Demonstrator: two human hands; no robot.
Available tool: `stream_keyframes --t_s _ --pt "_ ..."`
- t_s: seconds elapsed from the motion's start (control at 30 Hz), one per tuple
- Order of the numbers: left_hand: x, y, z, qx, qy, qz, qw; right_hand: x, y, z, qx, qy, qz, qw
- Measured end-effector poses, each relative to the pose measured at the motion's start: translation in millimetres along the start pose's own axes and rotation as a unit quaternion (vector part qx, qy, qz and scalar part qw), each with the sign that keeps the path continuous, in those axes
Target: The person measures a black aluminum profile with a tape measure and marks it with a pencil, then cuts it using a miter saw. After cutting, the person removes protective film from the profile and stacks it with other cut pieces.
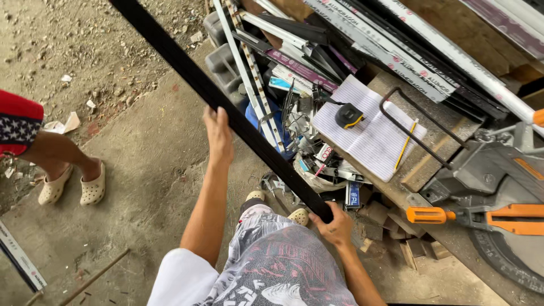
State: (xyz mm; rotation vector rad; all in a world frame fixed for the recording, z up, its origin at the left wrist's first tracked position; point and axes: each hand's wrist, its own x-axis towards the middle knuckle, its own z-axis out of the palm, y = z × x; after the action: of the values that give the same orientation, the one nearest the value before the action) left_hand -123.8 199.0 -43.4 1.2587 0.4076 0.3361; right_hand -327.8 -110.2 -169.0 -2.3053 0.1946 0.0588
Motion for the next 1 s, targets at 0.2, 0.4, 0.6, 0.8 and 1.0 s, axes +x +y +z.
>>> stream_keyframes --t_s 0.2,0.4,0.6,0.8,1.0 --pt "33 -33 -46 -0.162 -0.023 -0.001 0.987 73 -29 9 0.059 0.007 -0.192 0.98" --pt "33 -61 -76 -0.178 -0.141 0.035 0.973 227 -71 -55 -0.216 0.078 -0.181 0.956" --pt "39 -40 -92 -0.128 -0.245 0.061 0.959 281 -98 -58 -0.348 -0.056 -0.148 0.924" --pt "67 3 -116 -0.159 -0.315 0.054 0.934 261 -115 -30 0.133 0.092 -0.213 0.964" --pt "98 5 -121 -0.15 -0.34 0.038 0.927 197 -185 75 0.712 -0.082 -0.058 0.695"
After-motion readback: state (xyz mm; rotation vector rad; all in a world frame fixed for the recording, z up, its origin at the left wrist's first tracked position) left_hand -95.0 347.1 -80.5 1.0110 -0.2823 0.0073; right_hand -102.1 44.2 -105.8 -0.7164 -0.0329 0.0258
